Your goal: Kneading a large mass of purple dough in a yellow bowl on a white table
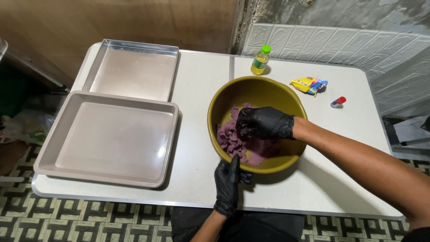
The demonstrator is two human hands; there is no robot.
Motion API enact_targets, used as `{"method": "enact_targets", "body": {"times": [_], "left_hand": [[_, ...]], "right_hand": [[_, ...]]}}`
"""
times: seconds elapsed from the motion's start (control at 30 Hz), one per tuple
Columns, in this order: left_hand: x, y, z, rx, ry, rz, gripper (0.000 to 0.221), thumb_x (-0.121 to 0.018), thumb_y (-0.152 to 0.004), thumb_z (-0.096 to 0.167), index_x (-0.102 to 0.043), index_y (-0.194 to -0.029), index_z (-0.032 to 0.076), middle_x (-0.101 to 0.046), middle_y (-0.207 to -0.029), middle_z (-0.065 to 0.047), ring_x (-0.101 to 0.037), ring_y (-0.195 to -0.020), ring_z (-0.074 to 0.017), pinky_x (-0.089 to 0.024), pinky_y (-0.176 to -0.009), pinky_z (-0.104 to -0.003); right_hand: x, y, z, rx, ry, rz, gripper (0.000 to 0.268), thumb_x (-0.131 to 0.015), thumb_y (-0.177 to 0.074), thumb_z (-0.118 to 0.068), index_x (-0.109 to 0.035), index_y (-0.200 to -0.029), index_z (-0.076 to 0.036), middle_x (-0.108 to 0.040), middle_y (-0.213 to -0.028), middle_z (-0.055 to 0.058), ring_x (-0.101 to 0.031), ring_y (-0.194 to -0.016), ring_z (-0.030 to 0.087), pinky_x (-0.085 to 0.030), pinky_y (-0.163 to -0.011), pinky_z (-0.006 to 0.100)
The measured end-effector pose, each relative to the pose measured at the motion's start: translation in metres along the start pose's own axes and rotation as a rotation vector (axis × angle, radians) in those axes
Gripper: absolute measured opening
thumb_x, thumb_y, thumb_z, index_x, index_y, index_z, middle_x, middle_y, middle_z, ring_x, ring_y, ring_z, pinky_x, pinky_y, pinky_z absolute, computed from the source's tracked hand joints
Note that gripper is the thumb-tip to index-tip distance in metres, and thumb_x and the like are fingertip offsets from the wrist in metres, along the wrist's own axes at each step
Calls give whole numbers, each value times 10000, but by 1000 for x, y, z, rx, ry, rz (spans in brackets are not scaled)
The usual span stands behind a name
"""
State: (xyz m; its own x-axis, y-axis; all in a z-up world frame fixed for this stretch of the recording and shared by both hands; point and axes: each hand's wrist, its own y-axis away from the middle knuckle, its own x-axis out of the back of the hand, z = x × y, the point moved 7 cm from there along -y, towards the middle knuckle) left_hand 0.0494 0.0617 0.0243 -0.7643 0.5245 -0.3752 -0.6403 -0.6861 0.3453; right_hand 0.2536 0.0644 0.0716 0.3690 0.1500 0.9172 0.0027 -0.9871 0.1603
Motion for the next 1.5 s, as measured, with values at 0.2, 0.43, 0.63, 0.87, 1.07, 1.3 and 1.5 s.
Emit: {"method": "enact_targets", "body": {"times": [0.2, 0.43, 0.63, 0.87, 1.07, 1.3, 1.5], "left_hand": [[34, -23, -21, -158, 27, 52, 417, -458, -1038, 451, -553, -808, 116, -600, -563, -78, -614, -426, -218, -535, -399, -326], [44, -82, 8, -129, -188, 241, 406, -776, -942, 275, -484, -694, 143, -550, -581, 9, -491, -565, -79, -455, -516, -197], [35, -72, 28, -124, -182, 301, 284, -772, -951, 207, -590, -763, 96, -632, -641, -43, -506, -676, -71, -513, -648, -222], [50, -75, -12, -131, -130, 415, 253, -817, -895, 126, -617, -757, 58, -612, -639, -46, -495, -712, -74, -521, -718, -246], [47, -77, -15, -168, -48, 466, 286, -782, -908, 120, -606, -684, 139, -625, -565, 29, -512, -578, -40, -457, -611, -181], [39, -62, -21, -183, 16, 463, 317, -784, -900, 120, -580, -659, 153, -634, -533, 29, -485, -522, -27, -412, -571, -161], [33, -34, -22, -171, 47, 440, 361, -767, -958, 189, -499, -720, 147, -621, -604, -3, -492, -575, -48, -426, -551, -169]], "right_hand": [[1, 17, -50, 524, 190, 307, 558, -765, -897, -473, -656, -1335, -145, -602, -1421, 206, -576, -1322, 383, -465, -1115, 537], [-52, 14, -60, 549, 486, 339, 587, -505, -989, -523, -461, -1549, -355, -367, -1664, 138, -344, -1518, 380, -150, -1212, 651], [-103, -19, -6, 683, 535, 370, 403, -492, -982, -626, -587, -1306, -404, -572, -1296, 231, -525, -1196, 557, -436, -771, 731], [-143, -45, 45, 574, 534, 395, 383, -450, -937, -557, -542, -1264, -381, -534, -1015, 132, -573, -842, 385, -443, -519, 474], [-135, -69, 67, 214, 413, 191, 321, -615, -891, -527, -627, -952, -212, -641, -852, 37, -686, -732, 334, -555, -582, 466], [-136, -70, 77, -78, 10, -234, 680, -748, -807, -631, -669, -1248, -120, -676, -1189, 224, -643, -1167, 462, -560, -941, 584], [-17, -36, -17, 138, -306, -74, 564, -785, -888, -362, -635, -1387, -147, -443, -1470, 295, -487, -1274, 606, -492, -1048, 626]]}}
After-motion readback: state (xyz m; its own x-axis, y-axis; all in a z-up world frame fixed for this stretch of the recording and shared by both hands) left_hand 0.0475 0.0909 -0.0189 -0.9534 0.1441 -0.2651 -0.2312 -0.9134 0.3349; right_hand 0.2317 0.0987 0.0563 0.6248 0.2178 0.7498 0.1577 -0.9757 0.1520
